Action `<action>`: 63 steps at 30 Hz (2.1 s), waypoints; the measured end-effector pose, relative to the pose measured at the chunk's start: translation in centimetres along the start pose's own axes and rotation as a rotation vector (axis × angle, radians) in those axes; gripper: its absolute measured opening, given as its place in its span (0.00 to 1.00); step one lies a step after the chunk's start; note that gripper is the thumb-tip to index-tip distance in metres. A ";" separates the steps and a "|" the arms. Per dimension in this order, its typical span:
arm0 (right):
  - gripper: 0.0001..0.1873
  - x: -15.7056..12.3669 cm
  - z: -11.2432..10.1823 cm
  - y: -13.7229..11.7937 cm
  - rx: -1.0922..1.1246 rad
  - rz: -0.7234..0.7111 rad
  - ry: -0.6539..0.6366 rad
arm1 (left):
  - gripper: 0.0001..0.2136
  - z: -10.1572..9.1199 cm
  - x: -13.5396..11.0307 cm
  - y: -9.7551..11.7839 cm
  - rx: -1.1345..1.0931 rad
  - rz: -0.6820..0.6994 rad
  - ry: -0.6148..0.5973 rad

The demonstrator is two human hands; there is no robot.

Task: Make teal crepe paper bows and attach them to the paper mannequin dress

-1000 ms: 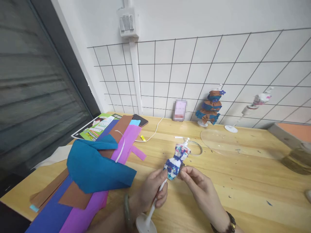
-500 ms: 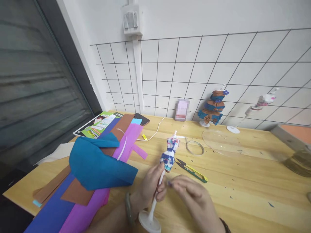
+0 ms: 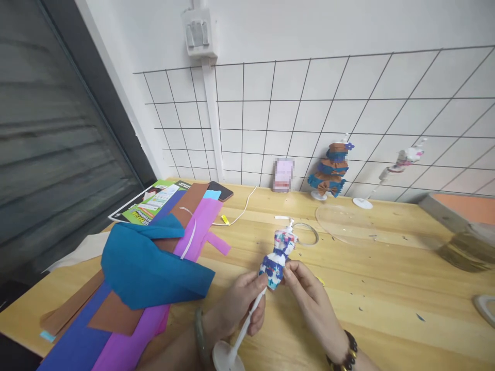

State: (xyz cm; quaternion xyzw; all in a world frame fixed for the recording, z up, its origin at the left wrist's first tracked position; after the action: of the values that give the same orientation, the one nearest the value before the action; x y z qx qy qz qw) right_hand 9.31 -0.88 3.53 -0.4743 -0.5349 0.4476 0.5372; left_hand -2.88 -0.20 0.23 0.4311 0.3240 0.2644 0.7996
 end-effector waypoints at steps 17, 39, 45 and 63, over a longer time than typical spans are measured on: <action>0.17 0.8 -0.3 2.0 0.325 0.241 -0.094 | 0.20 -2.5 0.2 1.9 -0.484 0.024 -0.005; 0.12 4.1 -10.9 4.5 -1.506 0.111 -0.139 | 0.21 -2.9 0.2 1.3 -0.300 0.041 0.107; 0.16 1.3 -10.3 4.1 -1.639 0.016 -0.169 | 0.22 -2.5 0.1 1.2 -0.263 0.035 0.092; 0.19 1.6 -9.2 4.1 -1.808 0.036 -0.046 | 0.25 -3.3 0.1 1.2 -0.190 0.064 0.152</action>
State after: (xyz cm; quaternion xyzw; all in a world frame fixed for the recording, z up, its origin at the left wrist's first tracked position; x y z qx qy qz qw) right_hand 18.71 1.05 -0.03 -0.7146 -0.6856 -0.1257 -0.0585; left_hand -5.40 2.17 -0.16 0.3425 0.3431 0.3512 0.8010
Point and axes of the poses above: each hand's wrist, its own x-axis towards the middle knuckle, its own z-axis out of the palm, y = z × x, the point moved 5 cm from there along x, towards the middle knuckle, and after that the axes turned 3 degrees about -z, right-handed, at the moved point
